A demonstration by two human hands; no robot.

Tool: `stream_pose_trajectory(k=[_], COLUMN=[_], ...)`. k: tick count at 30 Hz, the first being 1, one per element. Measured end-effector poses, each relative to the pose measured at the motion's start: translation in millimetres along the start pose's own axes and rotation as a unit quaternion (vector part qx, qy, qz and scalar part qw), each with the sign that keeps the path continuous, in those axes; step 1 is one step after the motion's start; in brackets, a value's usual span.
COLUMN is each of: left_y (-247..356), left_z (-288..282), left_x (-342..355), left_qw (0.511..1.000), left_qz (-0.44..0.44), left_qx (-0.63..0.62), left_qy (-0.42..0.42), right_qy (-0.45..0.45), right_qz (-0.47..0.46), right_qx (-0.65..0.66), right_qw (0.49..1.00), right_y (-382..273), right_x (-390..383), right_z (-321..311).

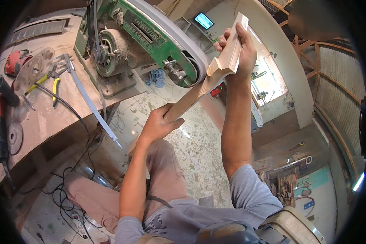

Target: The person shapes and smooths a wooden guitar neck using a belt sander, then uses calipers to measure the dimensions of the headstock and neck.

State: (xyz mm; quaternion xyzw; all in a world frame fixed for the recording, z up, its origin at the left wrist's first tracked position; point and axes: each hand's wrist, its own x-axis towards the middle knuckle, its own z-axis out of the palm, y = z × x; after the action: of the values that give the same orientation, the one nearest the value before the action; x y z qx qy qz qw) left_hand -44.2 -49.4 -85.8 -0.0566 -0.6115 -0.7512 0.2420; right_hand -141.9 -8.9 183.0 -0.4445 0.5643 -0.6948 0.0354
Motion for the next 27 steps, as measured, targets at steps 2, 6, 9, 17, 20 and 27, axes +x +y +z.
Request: stream_pose_trajectory(k=[2,6,9,17,20,27], left_y=[0.5,-4.7,-5.6,-13.1,-6.0,-5.9], left_z=[0.9,3.4,5.5,8.4,8.0,4.4], left_x=[1.3,4.6,6.8,8.4,1.1,3.0], left_qw=[1.0,0.998,0.997,0.998,0.999,0.997], left_qz=[-0.013,-0.026,-0.044,-0.032,-0.011,-0.042], left_qx=[-0.021,-0.042,-0.053,-0.052,-0.052,-0.051], left_qy=[-0.016,-0.035,-0.043,-0.023,0.005,-0.031], right_qy=[0.021,0.044,0.082,0.086,0.001,0.085], right_qz=[-0.014,-0.047,-0.076,-0.063,-0.052,-0.086], right_qx=[0.018,-0.044,-0.106,-0.085,0.009,-0.108], right_qw=[1.0,0.997,0.988,0.991,0.999,0.987], right_y=[4.5,6.8,8.8,12.1,10.3,10.5], right_x=[0.1,-1.6,-5.2,-4.3,-1.0,-9.2], right_z=[3.4,4.6,11.0,10.0,-3.3,6.0])
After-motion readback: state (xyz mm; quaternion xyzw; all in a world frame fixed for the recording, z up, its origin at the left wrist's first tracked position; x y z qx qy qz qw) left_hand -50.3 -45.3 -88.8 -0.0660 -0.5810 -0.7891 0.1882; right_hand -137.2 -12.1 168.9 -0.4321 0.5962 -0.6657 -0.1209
